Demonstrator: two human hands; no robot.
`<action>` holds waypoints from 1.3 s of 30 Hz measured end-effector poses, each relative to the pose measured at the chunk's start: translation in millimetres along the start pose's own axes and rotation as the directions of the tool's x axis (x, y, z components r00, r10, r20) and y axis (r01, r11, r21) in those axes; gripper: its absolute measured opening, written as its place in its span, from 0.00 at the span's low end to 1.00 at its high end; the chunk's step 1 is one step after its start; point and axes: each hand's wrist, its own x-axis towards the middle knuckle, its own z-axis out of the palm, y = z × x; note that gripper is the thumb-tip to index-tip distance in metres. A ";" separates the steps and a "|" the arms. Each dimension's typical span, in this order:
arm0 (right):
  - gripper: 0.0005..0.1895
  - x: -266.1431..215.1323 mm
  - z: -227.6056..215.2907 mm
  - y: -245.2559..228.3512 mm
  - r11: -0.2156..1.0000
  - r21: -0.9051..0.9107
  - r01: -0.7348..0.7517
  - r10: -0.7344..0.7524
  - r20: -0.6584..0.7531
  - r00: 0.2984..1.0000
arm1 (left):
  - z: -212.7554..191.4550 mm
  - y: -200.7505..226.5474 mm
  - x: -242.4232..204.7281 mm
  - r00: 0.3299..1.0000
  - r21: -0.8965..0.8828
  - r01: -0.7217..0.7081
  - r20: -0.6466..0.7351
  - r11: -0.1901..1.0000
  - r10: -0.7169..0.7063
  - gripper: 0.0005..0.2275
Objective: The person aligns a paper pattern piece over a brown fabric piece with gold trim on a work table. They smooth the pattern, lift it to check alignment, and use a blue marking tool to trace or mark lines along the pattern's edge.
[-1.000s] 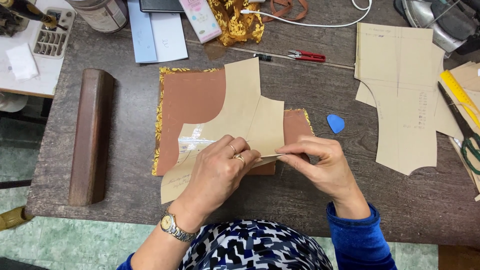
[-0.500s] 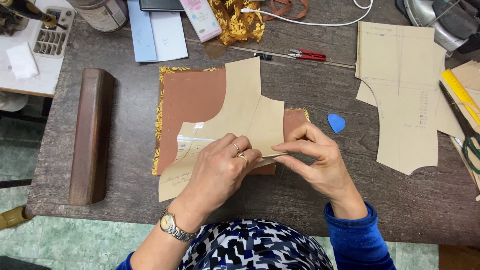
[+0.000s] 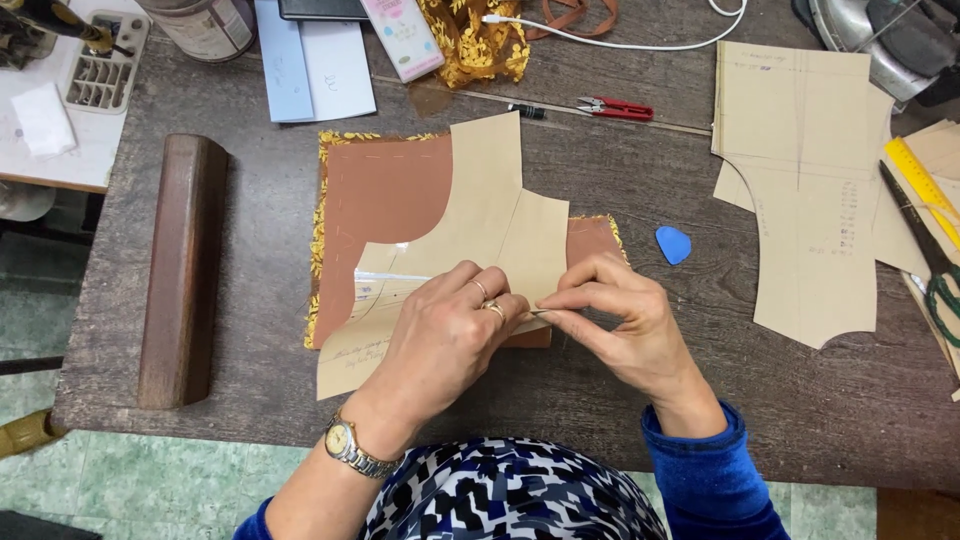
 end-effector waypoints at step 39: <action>0.07 -4.9 -43.8 -3.1 0.973 0.078 -0.217 0.227 -0.134 0.965 | -29.1 -27.8 -11.1 0.916 -0.080 0.402 0.047 0.912 -0.399 0.34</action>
